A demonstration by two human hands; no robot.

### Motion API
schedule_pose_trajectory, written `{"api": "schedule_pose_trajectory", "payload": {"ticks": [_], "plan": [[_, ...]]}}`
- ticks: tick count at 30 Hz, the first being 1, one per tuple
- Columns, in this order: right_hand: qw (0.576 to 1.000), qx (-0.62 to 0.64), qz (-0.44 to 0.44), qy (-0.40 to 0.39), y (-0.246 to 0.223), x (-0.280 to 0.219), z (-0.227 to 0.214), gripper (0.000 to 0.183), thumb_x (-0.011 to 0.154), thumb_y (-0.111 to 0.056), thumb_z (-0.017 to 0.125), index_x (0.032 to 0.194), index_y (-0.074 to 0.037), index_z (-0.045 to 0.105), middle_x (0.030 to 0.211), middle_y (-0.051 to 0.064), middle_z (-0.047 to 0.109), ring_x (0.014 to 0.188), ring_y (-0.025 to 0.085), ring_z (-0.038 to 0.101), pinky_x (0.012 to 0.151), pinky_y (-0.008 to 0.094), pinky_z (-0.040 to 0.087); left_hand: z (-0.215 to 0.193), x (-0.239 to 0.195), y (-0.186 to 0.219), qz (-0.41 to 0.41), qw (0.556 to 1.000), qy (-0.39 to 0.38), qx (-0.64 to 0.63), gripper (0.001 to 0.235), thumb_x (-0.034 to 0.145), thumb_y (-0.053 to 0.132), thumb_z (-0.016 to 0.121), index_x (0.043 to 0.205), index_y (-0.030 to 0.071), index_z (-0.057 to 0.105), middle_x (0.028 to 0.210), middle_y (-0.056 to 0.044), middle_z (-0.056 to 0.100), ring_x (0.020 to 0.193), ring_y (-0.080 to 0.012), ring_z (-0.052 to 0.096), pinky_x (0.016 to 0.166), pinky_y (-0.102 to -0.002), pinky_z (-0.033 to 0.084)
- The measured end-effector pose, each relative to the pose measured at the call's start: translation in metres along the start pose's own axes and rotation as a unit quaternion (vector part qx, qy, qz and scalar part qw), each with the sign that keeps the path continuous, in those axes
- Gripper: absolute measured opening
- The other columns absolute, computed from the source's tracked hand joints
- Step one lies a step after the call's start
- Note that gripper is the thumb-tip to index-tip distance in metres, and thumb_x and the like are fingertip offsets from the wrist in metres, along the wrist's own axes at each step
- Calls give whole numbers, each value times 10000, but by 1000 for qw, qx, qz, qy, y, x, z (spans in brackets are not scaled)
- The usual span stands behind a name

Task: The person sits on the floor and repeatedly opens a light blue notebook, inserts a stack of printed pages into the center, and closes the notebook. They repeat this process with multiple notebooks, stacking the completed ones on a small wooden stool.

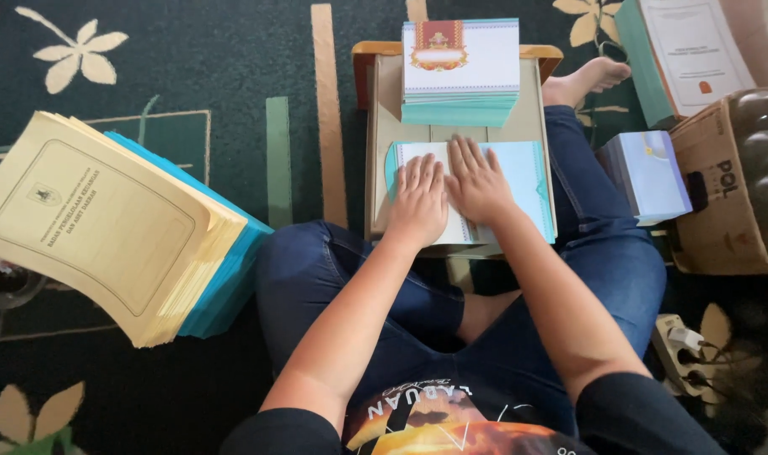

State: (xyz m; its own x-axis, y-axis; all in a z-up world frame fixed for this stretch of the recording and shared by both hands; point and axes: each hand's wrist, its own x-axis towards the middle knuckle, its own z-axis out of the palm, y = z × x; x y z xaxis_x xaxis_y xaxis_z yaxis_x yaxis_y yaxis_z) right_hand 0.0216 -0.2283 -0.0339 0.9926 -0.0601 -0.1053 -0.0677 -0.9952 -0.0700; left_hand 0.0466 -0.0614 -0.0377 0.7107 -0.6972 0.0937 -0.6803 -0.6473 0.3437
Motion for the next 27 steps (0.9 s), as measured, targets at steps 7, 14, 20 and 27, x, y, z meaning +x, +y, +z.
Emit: {"api": "schedule_pose_trajectory", "payload": {"ticks": [7,14,20,27], "plan": [[986,155,23,48,6,-64,3,713,1109,-412,248,1638,31,69,1677,252,236,1553,382,243,1284,485,150,-11,0,-1,36,999,-6,-3,819,893,485,550,1564,47,382,1660,-240,272,1555,-429,210,1248,-636,126],[901,421,-45,97,30,-61,11,656,1136,-391,18,1639,14,133,1654,271,233,1524,447,200,1271,533,115,-16,-8,-7,11,978,-204,-41,1006,628,688,823,1475,227,533,1637,-183,329,1486,-380,358,1177,-606,326],[854,513,-35,83,29,-72,2,680,1129,-427,33,1640,13,117,1606,232,376,1542,393,214,1276,504,96,-61,-32,-6,-10,988,-126,-90,383,929,382,554,1149,108,707,972,-104,746,980,-331,730,847,-492,571],[749,635,-124,143,58,-57,48,678,977,59,389,1630,-26,227,1624,221,344,1520,328,300,1264,520,147,-82,-56,12,125,981,-7,-151,615,837,338,740,1395,165,548,1493,-170,538,1390,-397,499,1139,-534,436]]}}
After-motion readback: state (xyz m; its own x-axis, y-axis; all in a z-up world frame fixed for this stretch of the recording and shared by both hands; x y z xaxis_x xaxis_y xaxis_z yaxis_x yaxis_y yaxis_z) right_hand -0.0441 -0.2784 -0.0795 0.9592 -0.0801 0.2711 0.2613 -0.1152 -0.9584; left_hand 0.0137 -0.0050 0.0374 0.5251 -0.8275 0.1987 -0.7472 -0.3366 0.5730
